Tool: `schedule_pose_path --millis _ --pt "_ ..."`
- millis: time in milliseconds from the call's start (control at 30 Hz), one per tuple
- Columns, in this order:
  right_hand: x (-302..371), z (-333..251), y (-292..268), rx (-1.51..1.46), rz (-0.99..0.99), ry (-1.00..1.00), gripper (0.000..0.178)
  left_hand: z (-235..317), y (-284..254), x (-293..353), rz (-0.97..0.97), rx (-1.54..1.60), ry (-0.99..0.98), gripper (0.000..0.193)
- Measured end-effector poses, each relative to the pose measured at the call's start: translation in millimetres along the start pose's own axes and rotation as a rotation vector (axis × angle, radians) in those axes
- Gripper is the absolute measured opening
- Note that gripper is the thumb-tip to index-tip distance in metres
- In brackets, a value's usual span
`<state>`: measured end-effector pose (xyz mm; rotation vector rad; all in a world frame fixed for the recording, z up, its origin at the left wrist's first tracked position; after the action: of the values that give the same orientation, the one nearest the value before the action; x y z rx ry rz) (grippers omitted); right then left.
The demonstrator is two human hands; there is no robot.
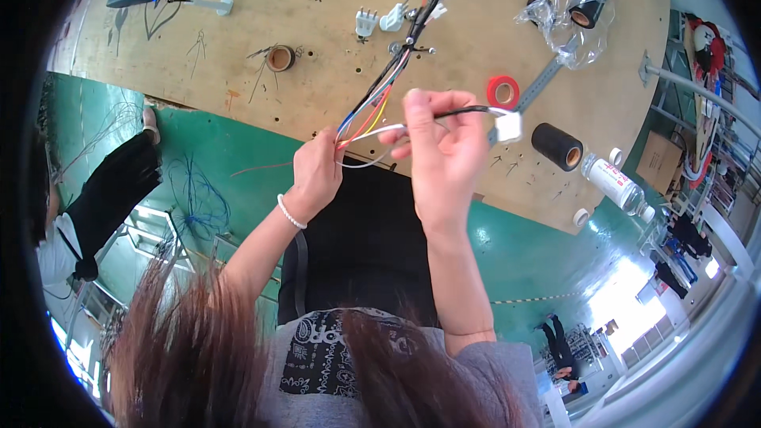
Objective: The worker is assembling complex wire harnesses by wrapping them with electrical tape and attaching plastic connectors at a manual assembly station.
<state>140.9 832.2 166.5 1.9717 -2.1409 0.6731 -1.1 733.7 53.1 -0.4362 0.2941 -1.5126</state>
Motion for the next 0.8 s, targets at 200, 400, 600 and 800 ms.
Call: schedule_pose_path --millis 200,400,600,800 --pt "-35.5 -0.4 -17.2 0.26 -0.029 -0.141 0.026 22.9 -13.7 -1.9 0.063 0.04 -0.028 0.012" --pt "-94.1 19.2 -6.0 -0.306 -0.161 0.247 0.032 26.5 -12.5 -11.2 0.03 -0.004 -0.046 0.011" --pt "-91.9 22.4 -7.2 -0.356 -0.051 0.205 0.025 31.5 -28.0 -11.2 -0.013 0.401 -0.277 0.045" --pt "-37.9 -42.7 -13.6 0.122 0.041 -0.263 0.019 97.8 -40.6 -80.5 0.089 0.355 -0.068 0.03"
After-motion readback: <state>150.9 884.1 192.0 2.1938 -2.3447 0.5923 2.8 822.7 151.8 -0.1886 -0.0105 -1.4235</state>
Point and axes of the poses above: each hand's wrist, its own x-axis away from the middle knuckle, its own y-axis out of the palm, z = x × y, the point moved 3 cm from there along -x, towards the middle knuckle, and after that the axes turned 13 degrees about x, right-handed, at the moved point
